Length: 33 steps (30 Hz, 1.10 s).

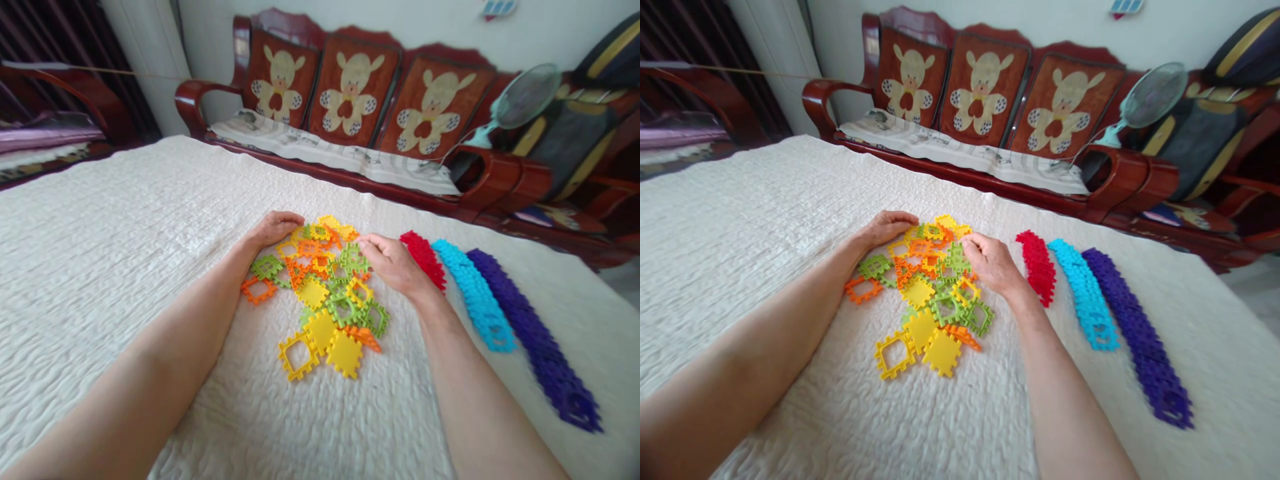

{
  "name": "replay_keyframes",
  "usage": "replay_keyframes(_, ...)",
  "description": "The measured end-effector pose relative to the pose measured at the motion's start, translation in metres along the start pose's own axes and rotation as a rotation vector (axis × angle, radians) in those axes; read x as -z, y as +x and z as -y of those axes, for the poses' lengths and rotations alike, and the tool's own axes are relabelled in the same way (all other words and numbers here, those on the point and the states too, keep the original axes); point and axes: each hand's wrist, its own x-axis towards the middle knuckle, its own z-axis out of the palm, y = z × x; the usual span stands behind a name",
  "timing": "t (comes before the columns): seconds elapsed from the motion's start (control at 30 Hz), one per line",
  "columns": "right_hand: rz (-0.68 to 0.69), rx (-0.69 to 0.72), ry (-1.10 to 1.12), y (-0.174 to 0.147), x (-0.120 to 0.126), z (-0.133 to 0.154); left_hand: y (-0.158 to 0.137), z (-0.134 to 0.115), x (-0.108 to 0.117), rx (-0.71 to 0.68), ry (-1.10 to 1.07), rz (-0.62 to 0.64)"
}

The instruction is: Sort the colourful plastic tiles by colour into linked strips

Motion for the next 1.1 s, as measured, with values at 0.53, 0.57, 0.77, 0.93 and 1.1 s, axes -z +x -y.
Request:
replay_keyframes(0.53,0.225,-0.161,-0.518,-0.002,0.019,-0.036,-0.003,-0.006,0.0,0.036,-0.005,-0.009)
replay_keyframes(0.57,0.231,-0.163,-0.538,-0.002,0.019,-0.037,-0.003,-0.005,0.0,0.032,0.002,-0.005)
replay_keyframes(0.77,0.148,0.106,-0.443,-0.007,0.009,-0.007,-0.002,-0.002,0.0,0.027,0.0,0.002)
replay_keyframes(0.93,0.248,0.229,-0.384,-0.012,-0.016,0.007,-0.002,-0.004,0.0,0.04,0.015,-0.005)
replay_keyframes(1.1,0.24,0.263,-0.42,-0.011,-0.028,0.0,-0.005,-0.008,-0.001,0.062,0.011,-0.003)
